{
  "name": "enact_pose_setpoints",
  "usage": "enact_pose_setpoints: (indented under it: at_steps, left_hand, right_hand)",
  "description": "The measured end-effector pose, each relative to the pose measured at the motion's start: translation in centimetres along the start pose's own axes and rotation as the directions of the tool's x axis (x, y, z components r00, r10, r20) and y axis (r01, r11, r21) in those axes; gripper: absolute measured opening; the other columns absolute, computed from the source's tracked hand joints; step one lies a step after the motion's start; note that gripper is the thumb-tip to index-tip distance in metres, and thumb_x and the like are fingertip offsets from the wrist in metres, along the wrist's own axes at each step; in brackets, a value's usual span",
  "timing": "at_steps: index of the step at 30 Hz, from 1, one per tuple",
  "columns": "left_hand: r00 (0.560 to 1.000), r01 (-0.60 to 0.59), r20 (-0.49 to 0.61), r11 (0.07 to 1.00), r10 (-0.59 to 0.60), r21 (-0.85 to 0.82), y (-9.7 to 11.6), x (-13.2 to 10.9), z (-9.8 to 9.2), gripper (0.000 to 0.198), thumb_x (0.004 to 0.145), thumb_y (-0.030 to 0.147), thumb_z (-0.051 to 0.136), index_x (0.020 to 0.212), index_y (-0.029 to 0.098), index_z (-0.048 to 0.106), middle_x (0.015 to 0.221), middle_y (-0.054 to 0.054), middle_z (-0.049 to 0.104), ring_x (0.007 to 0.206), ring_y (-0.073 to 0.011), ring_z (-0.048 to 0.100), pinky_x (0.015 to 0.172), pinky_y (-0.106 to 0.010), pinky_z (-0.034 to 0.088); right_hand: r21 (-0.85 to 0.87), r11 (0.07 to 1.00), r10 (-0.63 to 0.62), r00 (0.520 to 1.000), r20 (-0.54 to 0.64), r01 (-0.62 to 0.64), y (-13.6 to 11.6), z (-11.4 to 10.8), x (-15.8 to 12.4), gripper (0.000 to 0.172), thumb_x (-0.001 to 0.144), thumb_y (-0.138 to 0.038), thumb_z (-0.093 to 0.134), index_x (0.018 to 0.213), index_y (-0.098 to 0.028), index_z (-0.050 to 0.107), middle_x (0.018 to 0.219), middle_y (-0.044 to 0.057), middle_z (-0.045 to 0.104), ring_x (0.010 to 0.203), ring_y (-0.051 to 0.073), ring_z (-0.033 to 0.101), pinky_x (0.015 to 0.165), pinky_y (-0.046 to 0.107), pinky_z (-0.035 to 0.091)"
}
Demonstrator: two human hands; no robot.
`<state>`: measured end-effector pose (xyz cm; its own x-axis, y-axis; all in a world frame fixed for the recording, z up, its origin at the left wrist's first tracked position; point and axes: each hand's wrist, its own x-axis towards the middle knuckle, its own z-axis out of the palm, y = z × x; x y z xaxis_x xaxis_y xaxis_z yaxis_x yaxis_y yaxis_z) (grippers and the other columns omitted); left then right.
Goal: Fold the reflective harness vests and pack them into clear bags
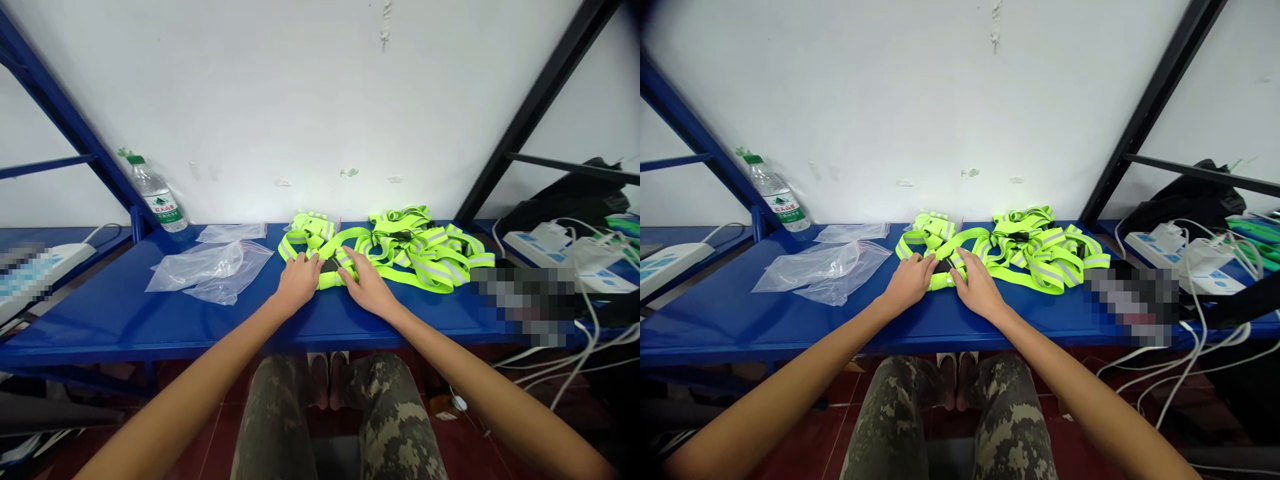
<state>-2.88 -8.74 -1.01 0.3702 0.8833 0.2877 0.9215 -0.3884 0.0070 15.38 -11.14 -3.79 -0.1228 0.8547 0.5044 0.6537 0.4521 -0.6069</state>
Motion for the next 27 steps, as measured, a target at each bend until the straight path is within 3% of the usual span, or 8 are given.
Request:
enact_pose_setpoints:
  at_steps: [4, 6, 13, 17, 22, 25, 27]
  left_hand:
    - [0.998, -0.058, 0.001, 0.996, 0.058, -0.064, 0.1, 0.0, -0.2, 0.046, 0.104, 0.035, 0.027, 0.114, 0.013, 0.066, 0.1, -0.014, 0.067, 0.094, -0.0261, 0.064, 0.084, -0.038, 0.046]
    - [0.998, -0.06, -0.006, 0.992, 0.059, -0.111, 0.3, 0.0, -0.2, 0.044, 0.104, 0.035, 0.029, 0.11, 0.014, 0.067, 0.1, -0.014, 0.068, 0.093, -0.0254, 0.065, 0.083, -0.036, 0.047]
    - [0.986, -0.163, -0.074, 0.942, 0.147, -0.294, 0.2, 0.3, 0.5, 0.037, 0.103, 0.03, 0.035, 0.108, 0.014, 0.068, 0.102, -0.012, 0.071, 0.097, -0.0245, 0.067, 0.087, -0.036, 0.051]
    - [0.978, -0.196, -0.142, 0.89, 0.15, -0.412, -0.2, 0.2, 1.2, 0.039, 0.103, 0.031, 0.035, 0.126, 0.012, 0.06, 0.118, -0.014, 0.069, 0.11, -0.0249, 0.065, 0.097, -0.038, 0.05]
    - [0.956, -0.292, -0.183, 0.808, 0.23, -0.512, 0.3, -0.8, 0.5, 0.055, 0.104, 0.044, 0.025, 0.15, 0.016, 0.036, 0.147, -0.013, 0.051, 0.134, -0.0222, 0.05, 0.112, -0.038, 0.039]
    - [0.964, -0.264, -0.105, 0.873, 0.243, -0.411, 1.3, -1.3, -0.1, 0.092, 0.088, 0.073, 0.043, 0.158, 0.016, 0.021, 0.146, -0.017, 0.05, 0.129, -0.0317, 0.052, 0.108, -0.046, 0.042]
    - [0.98, -0.199, -0.076, 0.927, 0.185, -0.318, 2.1, -1.4, -0.1, 0.11, 0.076, 0.083, 0.049, 0.158, 0.016, 0.02, 0.139, -0.019, 0.056, 0.12, -0.0361, 0.057, 0.1, -0.049, 0.045]
  right_hand:
    - [0.118, 0.959, 0.265, 0.963, -0.055, -0.257, 0.4, -0.1, 0.9, 0.072, 0.085, -0.049, 0.062, 0.144, -0.012, 0.043, 0.144, 0.02, 0.051, 0.135, 0.032, 0.048, 0.113, 0.049, 0.039]
    - [0.125, 0.95, 0.295, 0.953, -0.062, -0.286, 0.6, 0.0, 1.4, 0.073, 0.082, -0.05, 0.065, 0.141, -0.011, 0.046, 0.142, 0.02, 0.053, 0.134, 0.033, 0.049, 0.113, 0.05, 0.037]
    - [0.207, 0.973, 0.116, 0.991, -0.063, -0.101, 0.2, -0.1, 2.4, 0.05, 0.083, -0.043, 0.065, 0.124, -0.015, 0.061, 0.116, 0.012, 0.07, 0.113, 0.027, 0.064, 0.106, 0.046, 0.045]
    - [0.273, 0.962, 0.048, 0.997, -0.067, -0.028, -0.4, -0.1, 2.5, 0.04, 0.086, -0.04, 0.063, 0.117, -0.015, 0.066, 0.108, 0.01, 0.073, 0.105, 0.024, 0.068, 0.101, 0.041, 0.048]
    - [0.278, 0.961, 0.019, 0.999, -0.041, -0.007, -0.5, 0.2, 2.5, 0.04, 0.088, -0.041, 0.058, 0.118, -0.016, 0.065, 0.115, 0.012, 0.07, 0.108, 0.024, 0.065, 0.101, 0.042, 0.047]
    - [0.367, 0.929, 0.039, 0.998, 0.041, -0.051, 0.0, -0.1, 2.7, 0.042, 0.09, -0.037, 0.051, 0.125, -0.017, 0.062, 0.124, 0.011, 0.067, 0.114, 0.023, 0.062, 0.105, 0.041, 0.045]
    - [0.447, 0.887, 0.054, 0.989, 0.141, -0.112, 0.5, -0.6, 2.8, 0.044, 0.09, -0.035, 0.046, 0.127, -0.018, 0.062, 0.128, 0.008, 0.066, 0.121, 0.022, 0.059, 0.11, 0.041, 0.041]
